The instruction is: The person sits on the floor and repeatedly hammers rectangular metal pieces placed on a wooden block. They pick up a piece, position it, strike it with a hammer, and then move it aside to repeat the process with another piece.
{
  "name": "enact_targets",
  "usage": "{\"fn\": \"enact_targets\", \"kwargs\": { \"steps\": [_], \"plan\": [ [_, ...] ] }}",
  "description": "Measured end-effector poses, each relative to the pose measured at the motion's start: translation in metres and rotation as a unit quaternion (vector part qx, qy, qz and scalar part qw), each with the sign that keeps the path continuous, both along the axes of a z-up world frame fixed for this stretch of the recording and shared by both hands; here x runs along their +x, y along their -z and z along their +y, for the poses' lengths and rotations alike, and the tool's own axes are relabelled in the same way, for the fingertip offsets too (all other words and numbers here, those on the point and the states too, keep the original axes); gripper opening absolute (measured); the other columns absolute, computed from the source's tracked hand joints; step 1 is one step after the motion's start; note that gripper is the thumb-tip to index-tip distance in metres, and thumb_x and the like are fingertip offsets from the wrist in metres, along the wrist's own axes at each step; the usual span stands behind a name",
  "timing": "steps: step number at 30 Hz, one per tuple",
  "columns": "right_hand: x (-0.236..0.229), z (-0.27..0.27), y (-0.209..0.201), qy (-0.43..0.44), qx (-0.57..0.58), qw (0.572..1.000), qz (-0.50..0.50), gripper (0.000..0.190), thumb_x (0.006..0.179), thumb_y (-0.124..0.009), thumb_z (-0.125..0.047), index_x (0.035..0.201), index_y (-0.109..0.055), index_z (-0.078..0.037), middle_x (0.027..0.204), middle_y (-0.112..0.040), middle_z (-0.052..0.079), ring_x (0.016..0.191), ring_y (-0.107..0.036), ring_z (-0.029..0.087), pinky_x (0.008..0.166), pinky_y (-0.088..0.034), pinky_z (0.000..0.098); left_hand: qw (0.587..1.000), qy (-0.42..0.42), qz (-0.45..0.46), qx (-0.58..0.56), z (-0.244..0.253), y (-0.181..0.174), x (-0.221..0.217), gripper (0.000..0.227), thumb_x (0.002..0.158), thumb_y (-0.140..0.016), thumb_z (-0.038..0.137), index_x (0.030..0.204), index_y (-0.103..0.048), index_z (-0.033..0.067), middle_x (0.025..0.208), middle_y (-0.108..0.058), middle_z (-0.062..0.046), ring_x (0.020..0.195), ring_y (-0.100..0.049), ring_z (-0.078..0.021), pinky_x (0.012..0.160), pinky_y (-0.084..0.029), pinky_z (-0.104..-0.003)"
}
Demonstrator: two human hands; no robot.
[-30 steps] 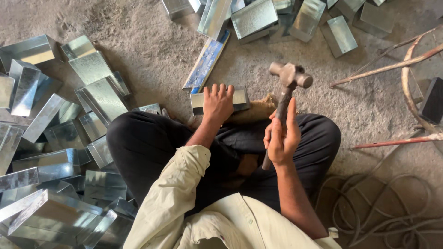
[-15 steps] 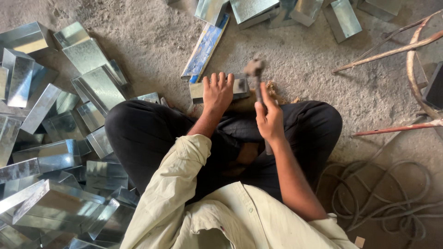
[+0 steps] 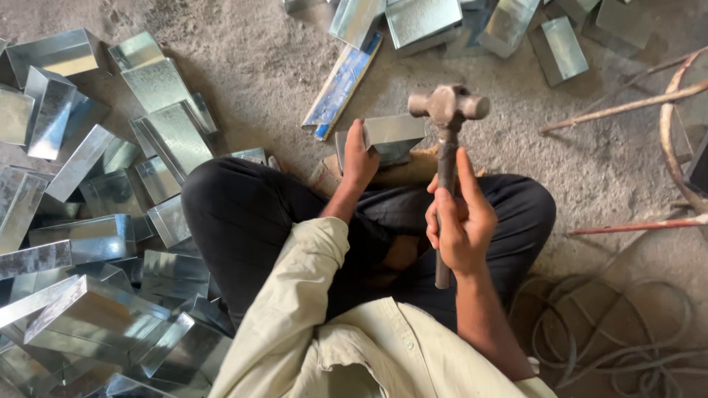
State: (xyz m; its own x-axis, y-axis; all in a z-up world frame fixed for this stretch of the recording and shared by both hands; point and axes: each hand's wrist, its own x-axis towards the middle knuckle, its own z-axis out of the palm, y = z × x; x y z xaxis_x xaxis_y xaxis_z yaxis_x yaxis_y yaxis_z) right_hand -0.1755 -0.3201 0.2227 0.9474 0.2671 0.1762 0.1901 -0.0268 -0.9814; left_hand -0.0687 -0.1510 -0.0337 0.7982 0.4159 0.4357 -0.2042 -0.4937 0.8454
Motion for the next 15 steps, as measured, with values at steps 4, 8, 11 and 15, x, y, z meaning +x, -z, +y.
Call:
{"fn": "enact_targets", "kwargs": {
  "steps": [4, 8, 11, 15],
  "plan": [
    [0.003, 0.004, 0.004, -0.024, -0.036, 0.99, -0.137, 0.055, 0.113, -0.049, 0.0, 0.165, -0.034, -0.01, 0.109, -0.063, 0.007, 0.056, -0.053, 0.003, 0.045, -0.044, 0.0183, 0.999, 0.001, 0.02, -0.048, -0.012, 0.031, -0.011, 0.062, 0.072, -0.062, -0.011, 0.132, -0.048, 0.0007, 0.118, -0.057, -0.025, 0.114, -0.055, -0.0489, 0.099, -0.047, -0.049],
    [0.053, 0.028, 0.03, -0.085, -0.216, 0.937, -0.261, 0.053, 0.113, -0.056, -0.005, 0.163, -0.039, -0.01, 0.097, -0.065, 0.004, 0.069, -0.058, 0.007, 0.066, -0.05, 0.0242, 0.995, 0.018, 0.055, -0.085, -0.009, 0.024, -0.007, 0.061, 0.07, -0.067, -0.009, 0.128, -0.049, 0.0014, 0.114, -0.059, -0.025, 0.113, -0.056, -0.0479, 0.096, -0.047, -0.048],
    [0.058, 0.025, 0.024, -0.071, -0.288, 0.941, -0.164, 0.053, 0.105, -0.06, -0.007, 0.157, -0.048, -0.006, 0.087, -0.064, 0.007, 0.067, -0.057, 0.011, 0.064, -0.049, 0.0287, 0.999, -0.005, -0.004, -0.035, -0.008, 0.026, -0.001, 0.071, 0.068, -0.063, -0.011, 0.136, -0.043, -0.0018, 0.118, -0.055, -0.028, 0.115, -0.052, -0.05, 0.097, -0.045, -0.049],
    [0.043, 0.024, 0.02, 0.011, -0.164, 0.986, 0.0, 0.056, 0.102, -0.056, -0.015, 0.156, -0.045, -0.008, 0.083, -0.067, 0.008, 0.057, -0.054, 0.013, 0.053, -0.046, 0.031, 0.999, -0.009, 0.02, -0.048, -0.014, 0.036, -0.004, 0.068, 0.073, -0.062, -0.013, 0.137, -0.045, 0.0006, 0.117, -0.056, -0.025, 0.115, -0.053, -0.0482, 0.099, -0.046, -0.049]
  ]
}}
